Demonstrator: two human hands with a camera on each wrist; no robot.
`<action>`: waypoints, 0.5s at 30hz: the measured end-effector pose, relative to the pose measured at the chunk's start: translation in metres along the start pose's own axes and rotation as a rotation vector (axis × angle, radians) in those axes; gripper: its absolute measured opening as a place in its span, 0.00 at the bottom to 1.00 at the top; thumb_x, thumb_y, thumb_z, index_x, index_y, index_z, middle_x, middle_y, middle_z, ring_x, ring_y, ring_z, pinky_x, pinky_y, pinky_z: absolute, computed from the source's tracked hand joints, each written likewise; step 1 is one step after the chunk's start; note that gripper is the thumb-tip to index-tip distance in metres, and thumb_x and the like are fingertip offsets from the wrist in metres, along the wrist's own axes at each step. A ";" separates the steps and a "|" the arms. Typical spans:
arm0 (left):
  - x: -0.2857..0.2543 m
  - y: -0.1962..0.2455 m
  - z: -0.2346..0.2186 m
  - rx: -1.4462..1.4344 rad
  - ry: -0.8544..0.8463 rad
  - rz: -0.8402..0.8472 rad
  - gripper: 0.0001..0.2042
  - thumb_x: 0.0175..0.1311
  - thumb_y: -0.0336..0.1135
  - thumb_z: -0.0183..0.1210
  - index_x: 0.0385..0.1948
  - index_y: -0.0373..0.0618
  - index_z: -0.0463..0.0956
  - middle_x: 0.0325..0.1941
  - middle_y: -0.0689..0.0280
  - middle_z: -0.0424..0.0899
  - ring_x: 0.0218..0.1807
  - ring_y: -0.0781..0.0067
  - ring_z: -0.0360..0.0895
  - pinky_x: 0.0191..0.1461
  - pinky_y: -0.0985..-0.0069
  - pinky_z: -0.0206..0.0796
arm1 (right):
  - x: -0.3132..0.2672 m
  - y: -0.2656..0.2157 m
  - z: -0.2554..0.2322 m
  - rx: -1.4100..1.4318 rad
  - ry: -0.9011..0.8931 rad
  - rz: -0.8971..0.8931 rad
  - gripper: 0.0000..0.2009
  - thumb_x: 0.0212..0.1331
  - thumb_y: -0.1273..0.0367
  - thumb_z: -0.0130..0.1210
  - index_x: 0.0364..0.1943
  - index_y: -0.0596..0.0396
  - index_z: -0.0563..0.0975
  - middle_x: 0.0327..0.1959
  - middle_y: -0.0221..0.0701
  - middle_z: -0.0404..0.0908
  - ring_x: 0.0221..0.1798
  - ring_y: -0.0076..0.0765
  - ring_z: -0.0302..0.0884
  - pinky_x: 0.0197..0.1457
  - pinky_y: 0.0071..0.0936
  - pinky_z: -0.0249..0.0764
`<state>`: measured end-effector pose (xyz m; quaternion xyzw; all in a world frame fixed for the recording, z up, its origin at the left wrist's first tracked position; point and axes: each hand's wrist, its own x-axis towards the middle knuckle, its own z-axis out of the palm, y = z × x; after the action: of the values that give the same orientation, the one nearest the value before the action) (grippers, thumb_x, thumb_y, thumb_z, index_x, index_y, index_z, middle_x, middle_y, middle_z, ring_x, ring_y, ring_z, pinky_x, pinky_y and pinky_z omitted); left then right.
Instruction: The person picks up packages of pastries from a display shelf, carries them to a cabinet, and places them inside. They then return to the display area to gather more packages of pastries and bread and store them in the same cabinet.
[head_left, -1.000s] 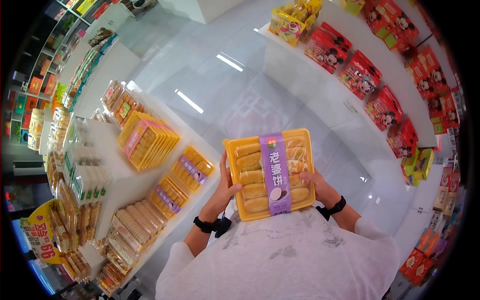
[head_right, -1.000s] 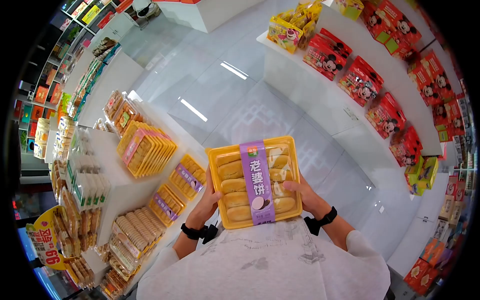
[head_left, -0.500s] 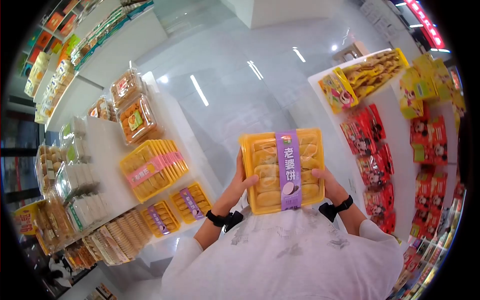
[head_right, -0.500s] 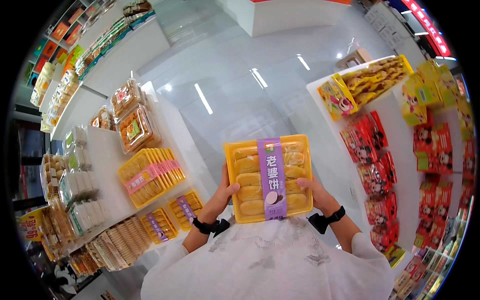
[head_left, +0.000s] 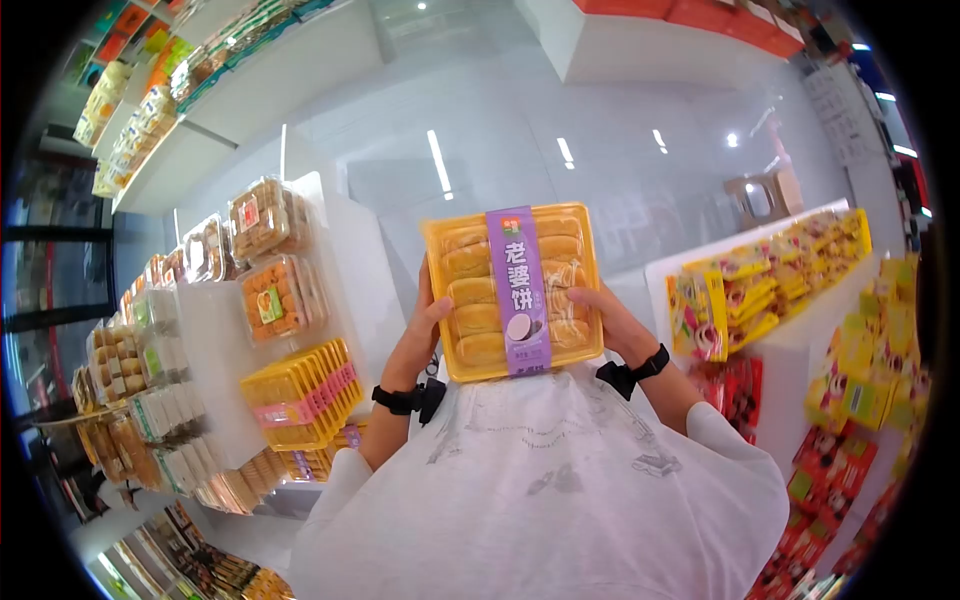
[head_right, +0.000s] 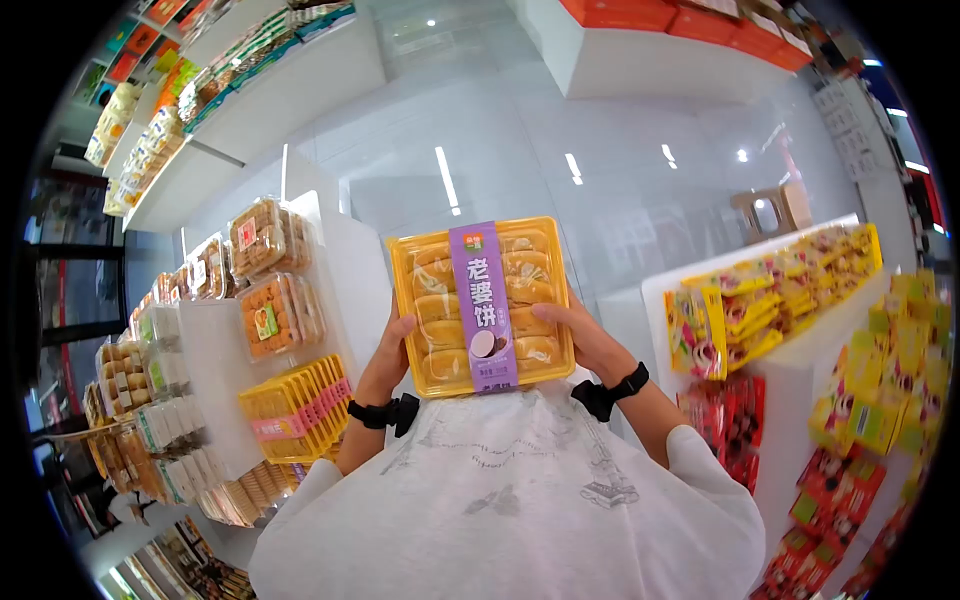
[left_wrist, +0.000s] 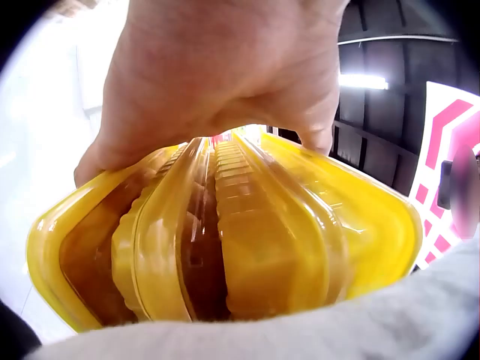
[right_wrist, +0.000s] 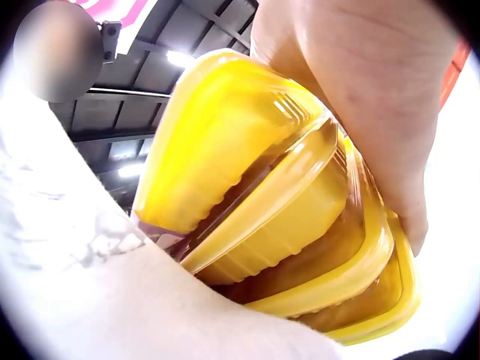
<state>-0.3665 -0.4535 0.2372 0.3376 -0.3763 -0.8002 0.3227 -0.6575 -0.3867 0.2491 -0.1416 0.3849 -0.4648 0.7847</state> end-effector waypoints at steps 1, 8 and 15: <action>0.018 0.010 0.001 0.003 0.025 0.012 0.49 0.60 0.56 0.59 0.76 0.50 0.35 0.78 0.59 0.48 0.78 0.62 0.46 0.77 0.65 0.44 | 0.020 -0.021 -0.003 -0.005 -0.023 0.015 0.39 0.58 0.71 0.59 0.72 0.52 0.50 0.68 0.40 0.63 0.68 0.38 0.67 0.66 0.36 0.73; 0.123 0.076 -0.022 -0.038 0.228 0.196 0.47 0.62 0.54 0.58 0.76 0.50 0.36 0.77 0.59 0.49 0.78 0.63 0.47 0.77 0.66 0.44 | 0.169 -0.149 0.001 -0.175 -0.215 0.169 0.42 0.58 0.68 0.60 0.74 0.48 0.46 0.70 0.37 0.59 0.71 0.39 0.61 0.71 0.37 0.66; 0.248 0.116 -0.117 -0.209 0.306 0.239 0.44 0.62 0.53 0.58 0.74 0.47 0.42 0.74 0.59 0.55 0.75 0.64 0.54 0.75 0.67 0.49 | 0.353 -0.234 0.026 -0.309 -0.259 0.196 0.44 0.61 0.61 0.60 0.75 0.44 0.42 0.72 0.36 0.55 0.74 0.38 0.55 0.73 0.38 0.60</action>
<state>-0.3845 -0.7484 0.2012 0.3727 -0.2754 -0.7303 0.5019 -0.6880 -0.8094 0.2352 -0.2808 0.3594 -0.2996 0.8380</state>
